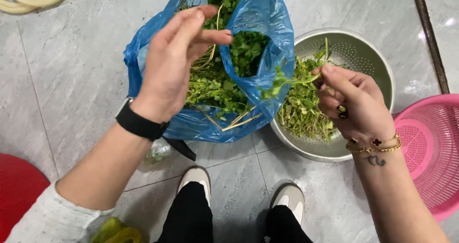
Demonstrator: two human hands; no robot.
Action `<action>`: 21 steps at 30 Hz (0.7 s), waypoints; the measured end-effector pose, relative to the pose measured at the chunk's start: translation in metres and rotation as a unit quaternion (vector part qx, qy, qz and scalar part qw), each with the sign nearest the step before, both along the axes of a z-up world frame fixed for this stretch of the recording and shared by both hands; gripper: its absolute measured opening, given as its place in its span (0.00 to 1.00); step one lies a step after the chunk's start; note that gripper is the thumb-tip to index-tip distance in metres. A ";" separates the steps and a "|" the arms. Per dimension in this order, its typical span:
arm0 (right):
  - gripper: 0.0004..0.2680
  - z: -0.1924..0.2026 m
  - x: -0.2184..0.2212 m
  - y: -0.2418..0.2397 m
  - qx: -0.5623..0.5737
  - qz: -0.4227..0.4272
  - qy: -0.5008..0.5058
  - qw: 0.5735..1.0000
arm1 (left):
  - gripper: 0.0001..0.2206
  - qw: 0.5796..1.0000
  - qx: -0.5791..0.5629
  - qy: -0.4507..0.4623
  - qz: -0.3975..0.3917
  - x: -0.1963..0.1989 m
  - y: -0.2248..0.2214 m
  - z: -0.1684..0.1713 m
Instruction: The person stirs a pot on a stove and then sits on a stool to pick cilantro leaves from their stems, placing the cleaned leaves into a metal colander.
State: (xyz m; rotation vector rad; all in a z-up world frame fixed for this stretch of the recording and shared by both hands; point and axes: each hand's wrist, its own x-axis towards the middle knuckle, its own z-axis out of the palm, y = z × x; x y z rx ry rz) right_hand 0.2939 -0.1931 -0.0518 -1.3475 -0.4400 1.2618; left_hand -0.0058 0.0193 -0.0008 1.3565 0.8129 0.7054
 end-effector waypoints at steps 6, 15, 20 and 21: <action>0.07 -0.017 0.019 -0.007 -0.007 -0.014 0.160 0.987 | 0.16 0.997 -0.010 0.069 0.036 -0.004 0.002 -0.005; 0.08 0.006 -0.026 -0.002 0.021 -0.004 -0.070 0.997 | 0.08 0.929 0.344 0.116 -0.068 0.012 -0.025 -0.015; 0.09 0.021 -0.050 0.003 -0.002 0.002 -0.176 0.984 | 0.17 0.860 0.451 0.180 -0.158 0.023 -0.048 -0.018; 0.09 0.023 -0.053 0.003 0.002 0.006 -0.184 0.983 | 0.16 0.853 0.462 0.175 -0.168 0.025 -0.052 -0.015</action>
